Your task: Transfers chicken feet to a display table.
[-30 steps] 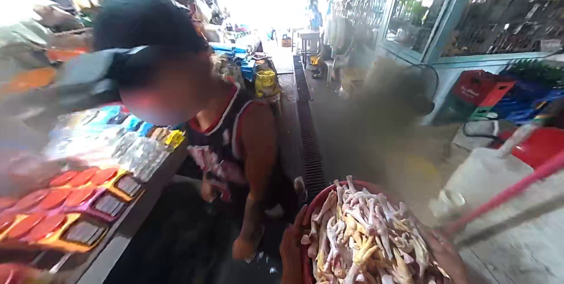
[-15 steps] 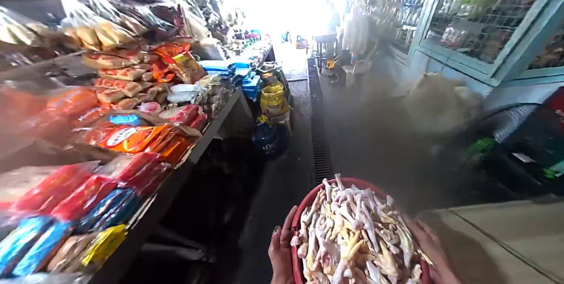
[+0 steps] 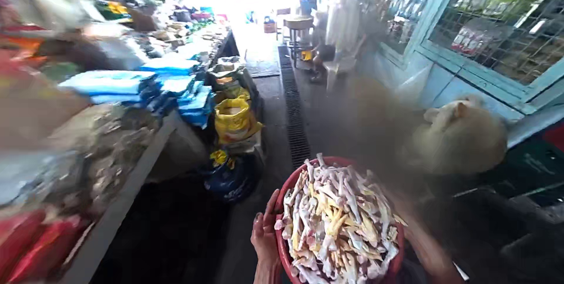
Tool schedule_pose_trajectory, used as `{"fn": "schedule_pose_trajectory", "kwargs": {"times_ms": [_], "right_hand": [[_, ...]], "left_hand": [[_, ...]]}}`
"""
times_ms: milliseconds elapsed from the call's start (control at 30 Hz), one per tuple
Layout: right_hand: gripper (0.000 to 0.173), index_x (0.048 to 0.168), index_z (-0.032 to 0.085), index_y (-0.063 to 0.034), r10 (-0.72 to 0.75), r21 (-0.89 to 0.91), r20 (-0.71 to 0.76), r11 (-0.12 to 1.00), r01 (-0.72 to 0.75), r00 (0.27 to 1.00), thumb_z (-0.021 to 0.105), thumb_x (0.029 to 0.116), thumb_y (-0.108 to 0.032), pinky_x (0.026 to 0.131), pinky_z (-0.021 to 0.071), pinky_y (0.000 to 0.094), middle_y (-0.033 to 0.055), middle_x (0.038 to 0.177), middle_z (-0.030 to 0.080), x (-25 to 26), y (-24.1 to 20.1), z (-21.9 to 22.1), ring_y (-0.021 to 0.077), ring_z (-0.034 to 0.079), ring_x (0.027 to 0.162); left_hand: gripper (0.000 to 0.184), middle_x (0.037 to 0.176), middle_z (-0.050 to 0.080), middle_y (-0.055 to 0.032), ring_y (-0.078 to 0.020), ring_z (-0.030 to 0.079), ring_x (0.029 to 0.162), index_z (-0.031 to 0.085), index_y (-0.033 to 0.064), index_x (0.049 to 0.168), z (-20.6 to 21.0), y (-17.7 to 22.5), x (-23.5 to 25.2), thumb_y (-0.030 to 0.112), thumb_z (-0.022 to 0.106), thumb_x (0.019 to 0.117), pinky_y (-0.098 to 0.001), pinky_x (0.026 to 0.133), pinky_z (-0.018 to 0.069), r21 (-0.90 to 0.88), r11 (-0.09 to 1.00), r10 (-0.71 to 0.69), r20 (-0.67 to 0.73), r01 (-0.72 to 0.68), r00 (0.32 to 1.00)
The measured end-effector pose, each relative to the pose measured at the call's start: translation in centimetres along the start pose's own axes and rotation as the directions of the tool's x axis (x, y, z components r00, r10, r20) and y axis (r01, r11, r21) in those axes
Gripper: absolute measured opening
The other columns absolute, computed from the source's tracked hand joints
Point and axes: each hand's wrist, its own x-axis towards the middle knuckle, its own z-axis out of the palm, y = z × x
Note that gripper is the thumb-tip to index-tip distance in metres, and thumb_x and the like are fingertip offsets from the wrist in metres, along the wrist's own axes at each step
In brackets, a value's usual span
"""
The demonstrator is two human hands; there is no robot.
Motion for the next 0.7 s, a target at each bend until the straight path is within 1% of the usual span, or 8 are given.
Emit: {"fn": "schedule_pose_trajectory", "kwargs": {"times_ms": [67,167,267,400,467,567,633,700], "right_hand": [[0.032,0.077,0.061,-0.0055,-0.001,0.02,-0.005,1.0,0.001,1.0,0.061,0.1041,-0.022,0.059,0.0507,0.0263,0.0003,0.066,0.058,5.9,-2.3,3.1,0.0069,0.055,0.059],[0.033,0.074,0.061,-0.0053,-0.019,0.07,-0.024,0.997,0.021,1.0,0.061,0.1034,-0.018,0.057,0.051,0.025,-0.0006,0.064,0.058,15.5,-4.6,8.2,0.0058,0.055,0.056],[0.036,0.066,0.057,-0.0099,-0.09,0.044,-0.052,0.995,0.092,0.995,0.063,0.1012,-0.014,0.054,0.0481,0.02,-0.0064,0.057,0.057,26.1,-7.4,14.6,0.0,0.051,0.05],[0.038,0.065,0.054,-0.009,-0.12,-0.022,0.048,0.992,0.121,0.992,0.06,0.102,-0.014,0.053,0.0437,0.0191,-0.0068,0.056,0.05,41.3,-11.7,21.8,-0.0004,0.046,0.05],[0.037,0.066,0.055,-0.0089,-0.12,-0.009,0.099,0.993,0.121,0.988,0.06,0.1023,-0.016,0.053,0.0444,0.0215,-0.0053,0.057,0.052,48.6,-15.2,26.3,0.0015,0.047,0.051],[0.039,0.067,0.055,-0.0102,-0.104,-0.039,0.182,0.993,0.113,0.978,0.06,0.1035,-0.021,0.055,0.0448,0.0242,-0.0045,0.059,0.053,58.9,-19.2,32.5,0.0031,0.048,0.053],[0.038,0.068,0.056,-0.0097,-0.11,-0.023,0.217,0.993,0.117,0.97,0.06,0.1035,-0.021,0.055,0.0468,0.0248,-0.004,0.06,0.054,65.9,-21.3,37.1,0.0038,0.05,0.053],[0.037,0.069,0.057,-0.0086,-0.101,-0.001,0.223,0.995,0.104,0.97,0.06,0.1041,-0.022,0.055,0.0479,0.0245,-0.0026,0.06,0.056,72.9,-23.3,41.9,0.0045,0.051,0.054]], "left_hand": [[0.071,0.141,0.063,-0.0082,-0.0164,0.062,0.127,0.047,0.0066,0.148,0.4,0.3,7.8,0.044,0.005,0.1041,-0.0339,0.102,0.0533,-0.008,1.0,-0.008,0.01,0.008,1.0],[0.074,0.142,0.061,-0.0101,-0.018,0.061,0.128,0.044,0.0049,0.15,-0.1,-0.3,19.3,0.045,0.002,0.1035,-0.0348,0.103,0.0528,-0.041,0.999,-0.016,0.04,0.017,0.999],[0.075,0.141,0.062,-0.0122,-0.02,0.063,0.125,0.045,0.0054,0.149,-1.3,-1.0,31.4,0.045,0.002,0.1028,-0.037,0.101,0.0539,-0.052,0.999,-0.01,0.027,0.012,1.0],[0.075,0.141,0.062,-0.011,-0.0194,0.063,0.125,0.047,0.0055,0.148,-1.3,-1.2,46.7,0.048,0.004,0.1033,-0.0361,0.1,0.0541,0.002,1.0,0.02,-0.067,-0.019,0.998],[0.075,0.143,0.06,-0.0115,-0.02,0.062,0.127,0.045,0.005,0.149,-1.4,-0.3,54.7,0.05,0.006,0.103,-0.0364,0.101,0.0539,0.013,0.998,0.06,-0.08,-0.059,0.995],[0.075,0.142,0.061,-0.011,-0.0192,0.063,0.124,0.046,0.0058,0.148,-1.8,0.4,65.5,0.048,0.005,0.1029,-0.0363,0.099,0.0551,-0.021,0.995,0.094,-0.139,-0.098,0.986],[0.073,0.139,0.063,-0.0121,-0.0197,0.065,0.122,0.048,0.005,0.147,-2.6,0.7,73.3,0.049,0.01,0.1024,-0.0366,0.097,0.0561,-0.023,0.991,0.127,-0.131,-0.131,0.983],[0.074,0.139,0.063,-0.0119,-0.019,0.065,0.121,0.044,0.0047,0.149,-3.5,0.8,81.5,0.048,0.006,0.1027,-0.0359,0.097,0.0561,0.008,0.991,0.133,-0.136,-0.133,0.982]]}}
